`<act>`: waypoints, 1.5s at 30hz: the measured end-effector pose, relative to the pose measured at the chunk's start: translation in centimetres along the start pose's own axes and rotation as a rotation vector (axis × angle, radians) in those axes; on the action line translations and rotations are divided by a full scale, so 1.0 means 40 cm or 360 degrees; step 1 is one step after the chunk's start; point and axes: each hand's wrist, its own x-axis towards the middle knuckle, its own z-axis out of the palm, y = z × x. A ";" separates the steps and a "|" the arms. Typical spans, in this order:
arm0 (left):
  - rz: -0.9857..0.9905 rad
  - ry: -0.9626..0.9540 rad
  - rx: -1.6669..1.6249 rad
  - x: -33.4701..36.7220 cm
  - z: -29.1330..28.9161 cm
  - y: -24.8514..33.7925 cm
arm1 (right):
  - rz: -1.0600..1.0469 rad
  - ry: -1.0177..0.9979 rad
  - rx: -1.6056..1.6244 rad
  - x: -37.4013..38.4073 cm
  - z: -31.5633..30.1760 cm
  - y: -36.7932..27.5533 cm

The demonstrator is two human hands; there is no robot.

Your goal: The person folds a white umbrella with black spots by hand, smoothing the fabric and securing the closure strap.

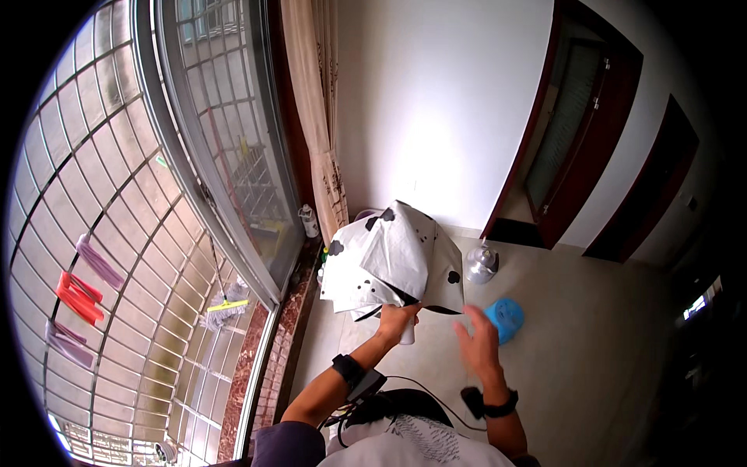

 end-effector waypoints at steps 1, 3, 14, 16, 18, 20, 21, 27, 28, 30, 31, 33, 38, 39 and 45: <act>-0.0042 0.0025 0.0079 0.001 0.002 0.001 | -0.0106 0.0038 0.0049 0.032 -0.008 -0.032; -0.0028 0.0035 0.0119 -0.006 -0.004 -0.016 | -0.0224 -0.0008 0.0010 0.083 0.014 -0.098; -0.0049 0.0219 0.0127 0.017 -0.012 -0.070 | -0.0423 0.0284 0.0188 0.142 0.146 -0.003; -0.0161 0.0249 0.0187 0.020 -0.025 -0.070 | -0.0098 0.0358 0.0334 0.159 0.131 -0.019; -0.0048 0.0341 0.0117 0.013 -0.028 -0.066 | -0.0285 0.0633 0.0176 0.199 0.134 0.027; -0.0037 0.0411 0.0110 -0.004 -0.037 -0.052 | 0.0144 0.0500 0.0462 0.212 0.137 0.024; -0.0036 0.0441 0.0092 0.002 -0.043 -0.062 | 0.0186 0.0472 0.0531 0.225 0.134 0.044; 0.0239 0.0689 0.0184 0.019 -0.078 -0.082 | 0.0989 -0.0152 0.1548 0.214 0.157 0.119; 0.0245 0.0688 0.0184 0.013 -0.079 -0.069 | 0.0984 -0.0150 0.1550 0.214 0.161 0.125; 0.0523 0.0833 0.0263 0.004 -0.083 -0.057 | 0.1368 -0.0227 0.1951 0.201 0.174 0.113; 0.0527 0.0840 0.0268 0.011 -0.088 -0.067 | 0.1367 -0.0234 0.1958 0.198 0.181 0.103; 0.0711 0.0872 0.0325 0.031 -0.092 -0.087 | 0.1129 -0.0199 0.2158 0.198 0.193 0.084; 0.0602 0.0717 0.0215 0.053 -0.087 -0.095 | 0.0852 -0.0245 0.2370 0.221 0.221 0.073; 0.0537 0.0651 0.0240 0.050 -0.089 -0.090 | 0.0668 -0.0331 0.2404 0.225 0.226 0.067; 0.0485 0.0666 0.0130 0.026 -0.081 -0.069 | 0.0351 -0.0520 0.2399 0.195 0.205 -0.033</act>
